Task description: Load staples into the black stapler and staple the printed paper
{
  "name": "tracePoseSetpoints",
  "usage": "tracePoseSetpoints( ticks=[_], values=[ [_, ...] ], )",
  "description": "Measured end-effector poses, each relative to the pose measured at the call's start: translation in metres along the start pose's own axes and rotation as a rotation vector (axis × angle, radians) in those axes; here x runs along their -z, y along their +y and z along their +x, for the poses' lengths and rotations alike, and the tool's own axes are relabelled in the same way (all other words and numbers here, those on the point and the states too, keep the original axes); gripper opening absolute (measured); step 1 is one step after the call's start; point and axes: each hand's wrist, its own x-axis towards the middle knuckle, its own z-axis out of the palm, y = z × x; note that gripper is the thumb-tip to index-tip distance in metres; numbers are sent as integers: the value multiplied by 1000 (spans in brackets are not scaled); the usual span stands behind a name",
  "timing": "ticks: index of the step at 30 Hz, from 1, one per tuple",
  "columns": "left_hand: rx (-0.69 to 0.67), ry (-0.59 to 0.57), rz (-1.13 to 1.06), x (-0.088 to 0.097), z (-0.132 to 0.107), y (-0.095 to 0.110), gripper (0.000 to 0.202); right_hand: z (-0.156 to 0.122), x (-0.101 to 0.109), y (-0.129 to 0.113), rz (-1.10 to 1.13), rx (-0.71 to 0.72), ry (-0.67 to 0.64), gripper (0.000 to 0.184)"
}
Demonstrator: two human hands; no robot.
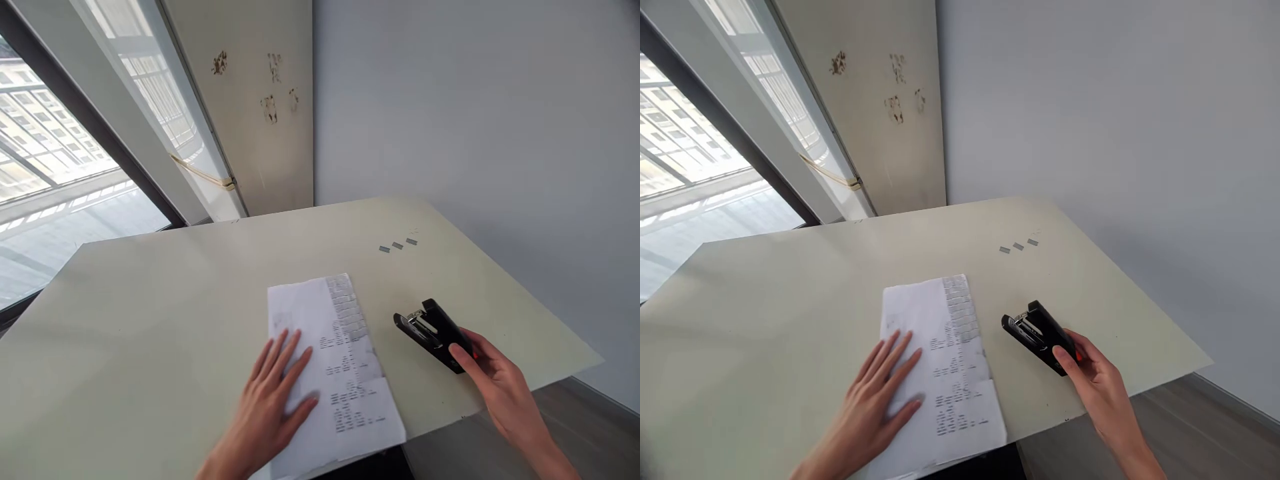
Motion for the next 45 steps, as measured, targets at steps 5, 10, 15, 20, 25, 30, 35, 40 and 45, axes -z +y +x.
tracePoseSetpoints(
  ticks=[5, 10, 15, 20, 25, 30, 35, 40, 45],
  values=[
    [-87, -22, -138, -32, 78, 53, 47, -4, 19, -18, 114, -58, 134, 64],
    [-114, 22, -335, -67, 149, 103, 47, -6, 27, -37, 171, -38, 182, 57],
    [-77, 61, -427, -80, 182, 126, 44, -2, 18, -55, 150, 50, 163, 56],
    [-32, 150, -613, -59, 157, 65, 36, 14, -12, -77, 31, 190, 2, 51],
    [360, 274, -842, -26, 112, -43, 28, 45, -79, -103, -84, 418, -196, 45],
    [533, 385, -863, -3, 85, -93, 41, 68, -150, -122, -74, 550, -453, 46],
    [482, 329, -818, -5, 82, -91, 33, 76, -187, -123, -69, 578, -585, 48],
    [344, 249, -584, -16, 81, -89, 27, 80, -197, -114, -35, 597, -613, 43],
    [356, 241, -532, -20, 81, -92, 24, 79, -195, -110, -8, 546, -654, 40]
  ],
)
